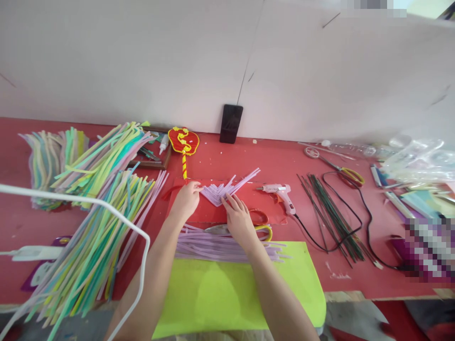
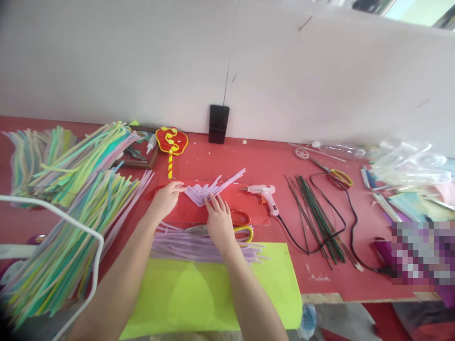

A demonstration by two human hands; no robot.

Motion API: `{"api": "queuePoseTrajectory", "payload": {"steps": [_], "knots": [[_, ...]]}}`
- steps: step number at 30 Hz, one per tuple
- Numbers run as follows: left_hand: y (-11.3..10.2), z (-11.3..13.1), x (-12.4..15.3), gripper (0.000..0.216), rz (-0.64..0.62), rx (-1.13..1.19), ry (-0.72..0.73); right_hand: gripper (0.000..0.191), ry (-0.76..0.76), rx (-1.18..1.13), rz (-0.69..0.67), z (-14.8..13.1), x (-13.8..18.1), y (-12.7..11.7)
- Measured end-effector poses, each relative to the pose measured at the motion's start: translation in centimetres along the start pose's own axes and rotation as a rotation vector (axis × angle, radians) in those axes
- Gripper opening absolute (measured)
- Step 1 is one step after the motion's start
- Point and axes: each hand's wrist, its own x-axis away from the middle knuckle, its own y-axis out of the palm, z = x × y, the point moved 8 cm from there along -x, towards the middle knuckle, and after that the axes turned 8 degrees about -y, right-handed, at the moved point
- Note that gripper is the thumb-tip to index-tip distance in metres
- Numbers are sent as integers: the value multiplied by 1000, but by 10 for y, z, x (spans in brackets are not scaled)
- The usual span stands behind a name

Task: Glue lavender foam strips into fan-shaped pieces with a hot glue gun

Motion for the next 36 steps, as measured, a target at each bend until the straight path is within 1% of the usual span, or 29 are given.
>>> {"api": "queuePoseTrajectory", "payload": {"steps": [10,19,23,25,26,29,31,32,33,36], "knots": [[-3,6,7,41,-23,-36,-86,55,7,-13,10,0,0,-1],[-2,4,6,40,-23,-32,-97,54,8,-16,0,1,0,1],[-3,5,8,39,1,-15,-103,55,1,-20,-1,1,0,2],[-7,10,10,39,46,-11,-57,55,-1,-23,7,1,0,1],[-9,14,11,38,77,-10,-8,55,0,-24,13,1,0,1],[-12,28,15,29,140,-23,204,56,-1,-25,27,1,0,0],[-5,35,16,19,111,-49,337,57,-4,-26,26,1,0,0],[1,36,16,13,71,-69,391,57,-4,-26,26,1,0,0],[7,36,16,12,34,-73,419,56,-4,-27,28,1,0,1],[26,32,12,14,-68,-94,439,57,-5,-30,40,2,1,1]]}}
